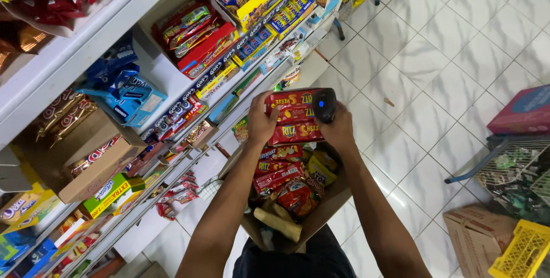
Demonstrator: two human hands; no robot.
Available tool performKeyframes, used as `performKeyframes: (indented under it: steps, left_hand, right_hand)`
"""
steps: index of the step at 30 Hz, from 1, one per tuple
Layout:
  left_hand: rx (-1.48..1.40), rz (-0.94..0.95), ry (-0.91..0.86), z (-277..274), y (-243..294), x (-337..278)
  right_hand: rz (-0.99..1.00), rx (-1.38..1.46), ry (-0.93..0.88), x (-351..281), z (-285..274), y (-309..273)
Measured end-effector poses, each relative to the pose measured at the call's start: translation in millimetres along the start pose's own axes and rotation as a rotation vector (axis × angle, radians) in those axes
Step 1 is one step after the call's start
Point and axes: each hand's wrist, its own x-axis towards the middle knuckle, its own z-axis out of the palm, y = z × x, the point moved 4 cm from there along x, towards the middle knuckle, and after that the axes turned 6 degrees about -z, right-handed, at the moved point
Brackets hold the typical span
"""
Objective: The person scans snacks and packaged food items one at a time with a handheld scanner and places them into a cardboard box.
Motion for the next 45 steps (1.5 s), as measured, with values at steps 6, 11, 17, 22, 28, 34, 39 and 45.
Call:
performKeyframes:
  steps: [6, 11, 17, 22, 28, 34, 39, 45]
  left_hand:
    - [0.15, -0.367, -0.219, 5, -17, 12]
    - [0.193, -0.192, -0.104, 0, -10, 20]
    - [0.312, -0.271, -0.102, 0, -4, 24]
    - [0.286, -0.051, -0.009, 0, 9, 20]
    - [0.36, -0.059, -0.036, 4, 13, 16]
    - [0.235, -0.007, 0.006, -4, 23, -7]
    - [0.158, 0.201, 0.248, -18, 13, -64]
    - [0.067, -0.08, -0.005, -20, -42, -171]
  right_hand:
    - [0.329, 0.151, -0.128, 1, 3, 2]
    - [0.314, 0.095, -0.152, 2, -2, -1]
    - [0.258, 0.064, -0.157, 3, -2, -9]
    - [0.227, 0.051, -0.154, 1, -2, -6]
    - [0.083, -0.076, -0.164, -6, 4, 5]
    - [-0.065, -0.188, -0.136, -21, 3, -2]
    - [-0.008, -0.148, -0.096, -50, -14, -23]
    - [0.005, -0.044, -0.03, -120, -18, -58]
